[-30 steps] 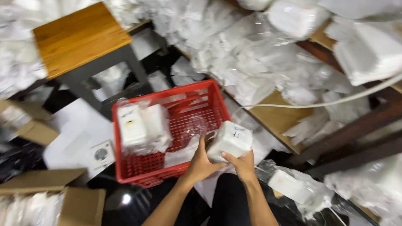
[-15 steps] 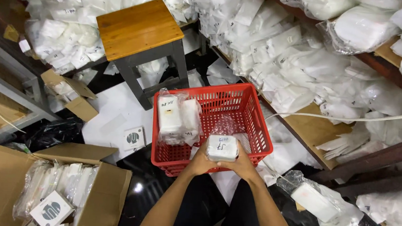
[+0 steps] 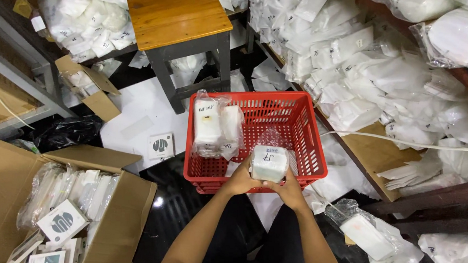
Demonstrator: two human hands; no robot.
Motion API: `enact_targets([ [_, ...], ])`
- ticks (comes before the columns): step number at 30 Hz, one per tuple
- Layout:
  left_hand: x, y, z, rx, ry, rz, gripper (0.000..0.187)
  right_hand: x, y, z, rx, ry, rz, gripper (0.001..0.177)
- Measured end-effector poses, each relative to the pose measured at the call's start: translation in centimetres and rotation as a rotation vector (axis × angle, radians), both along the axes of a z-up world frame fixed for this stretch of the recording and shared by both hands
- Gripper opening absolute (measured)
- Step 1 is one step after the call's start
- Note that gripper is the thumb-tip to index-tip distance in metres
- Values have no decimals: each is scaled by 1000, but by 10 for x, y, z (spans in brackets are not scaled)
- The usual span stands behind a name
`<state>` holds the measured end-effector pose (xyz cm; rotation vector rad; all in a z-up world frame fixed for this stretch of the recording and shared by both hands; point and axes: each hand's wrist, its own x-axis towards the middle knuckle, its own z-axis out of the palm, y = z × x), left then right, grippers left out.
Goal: Picking small white packages from a shelf and placing them into a red basket
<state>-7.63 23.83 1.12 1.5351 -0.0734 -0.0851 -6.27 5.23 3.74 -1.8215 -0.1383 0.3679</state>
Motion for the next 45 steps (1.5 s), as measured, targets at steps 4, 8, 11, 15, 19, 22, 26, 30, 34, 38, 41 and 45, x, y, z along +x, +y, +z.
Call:
enact_targets([
  [4, 2, 3, -14, 60, 50, -11, 88, 0, 3, -4, -31, -15, -7, 88],
  [8, 9, 8, -43, 96, 85, -8, 88, -2, 6, -8, -32, -29, -12, 81],
  [11, 3, 8, -20, 114, 100, -10, 87, -7, 8, -1, -43, -24, -14, 72],
  [15, 8, 16, -35, 48, 102, 2, 88, -8, 17, 29, -107, -12, 5, 68],
  [19, 15, 22, -43, 4, 117, 3, 71, -3, 17, 29, -166, 13, 37, 67],
  [22, 19, 25, -51, -14, 111, 2, 63, -2, 16, 22, -187, -2, 53, 66],
  [26, 19, 26, -48, -24, 94, -1, 62, -4, 17, 25, -185, -16, 49, 67],
  [30, 17, 26, -43, -26, 93, 2, 61, -4, 15, 21, -193, -27, 51, 68],
  [34, 17, 27, -43, -24, 111, 10, 59, -4, 17, 22, -183, -52, 46, 67],
  [38, 14, 26, -36, -18, 118, 14, 58, -5, 16, 19, -188, -54, 40, 68],
  [41, 15, 27, -38, -7, 121, 11, 57, -5, 16, 21, -190, -62, 40, 69],
  [45, 15, 27, -35, 1, 141, 15, 60, -4, 15, 17, -194, -61, 39, 68],
])
